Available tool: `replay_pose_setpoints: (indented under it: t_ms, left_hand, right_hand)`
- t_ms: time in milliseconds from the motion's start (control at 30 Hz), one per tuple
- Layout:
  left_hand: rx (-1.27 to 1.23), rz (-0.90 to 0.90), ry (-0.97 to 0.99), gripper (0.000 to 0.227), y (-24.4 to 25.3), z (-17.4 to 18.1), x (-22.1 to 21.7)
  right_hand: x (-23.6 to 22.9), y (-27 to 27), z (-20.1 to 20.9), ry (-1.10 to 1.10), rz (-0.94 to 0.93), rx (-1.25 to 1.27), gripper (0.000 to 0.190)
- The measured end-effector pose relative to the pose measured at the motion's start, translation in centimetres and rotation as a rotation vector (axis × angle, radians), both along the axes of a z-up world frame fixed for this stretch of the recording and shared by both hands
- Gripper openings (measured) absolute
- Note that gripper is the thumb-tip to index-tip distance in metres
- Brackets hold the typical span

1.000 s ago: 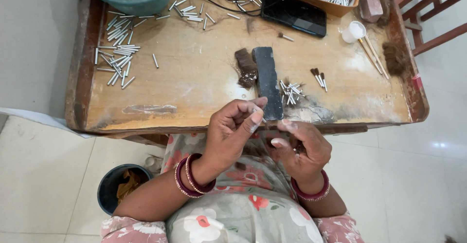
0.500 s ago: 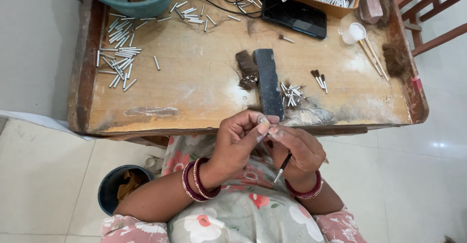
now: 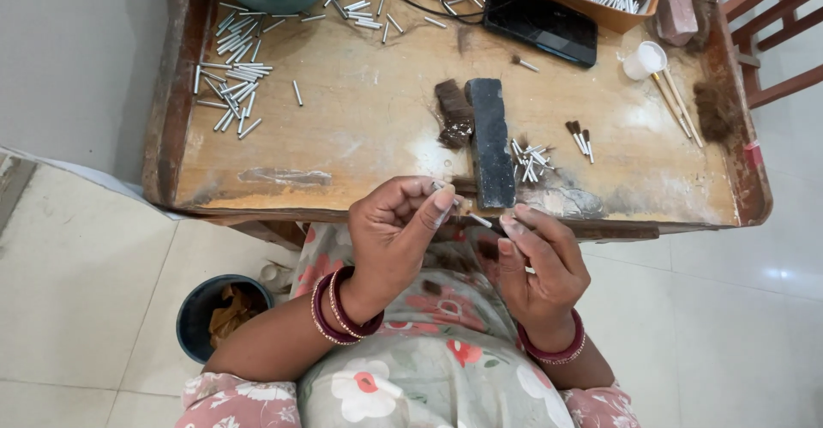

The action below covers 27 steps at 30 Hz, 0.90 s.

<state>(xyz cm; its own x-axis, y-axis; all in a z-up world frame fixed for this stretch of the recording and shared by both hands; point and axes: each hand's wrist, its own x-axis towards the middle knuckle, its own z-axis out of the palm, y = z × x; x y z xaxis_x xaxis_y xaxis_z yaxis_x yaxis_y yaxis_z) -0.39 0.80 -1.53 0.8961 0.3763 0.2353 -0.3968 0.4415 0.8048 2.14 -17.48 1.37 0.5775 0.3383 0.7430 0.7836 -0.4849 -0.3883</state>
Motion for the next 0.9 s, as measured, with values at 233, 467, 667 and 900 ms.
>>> replay_pose_setpoints:
  t_ms: [233,467,667,900]
  left_hand:
    - [-0.013,-0.017,-0.001,0.013,0.1,0.8,0.3]
    - [0.058,0.016,-0.01,0.01,-0.6,0.0,0.4]
    - [0.043,0.029,-0.034,0.01,-0.9,0.5,0.1]
    - [0.285,-0.055,-0.244,0.013,-0.8,2.9,-1.1]
  right_hand:
    - [0.2,0.4,0.3,-0.067,-0.05,-0.033,0.015]
    - [-0.2,0.9,0.6,-0.091,-0.073,-0.058,0.014]
    - [-0.2,1.1,0.8,0.022,-0.063,0.007,0.013]
    - [0.1,-0.5,-0.6,0.256,0.22,0.263,0.025]
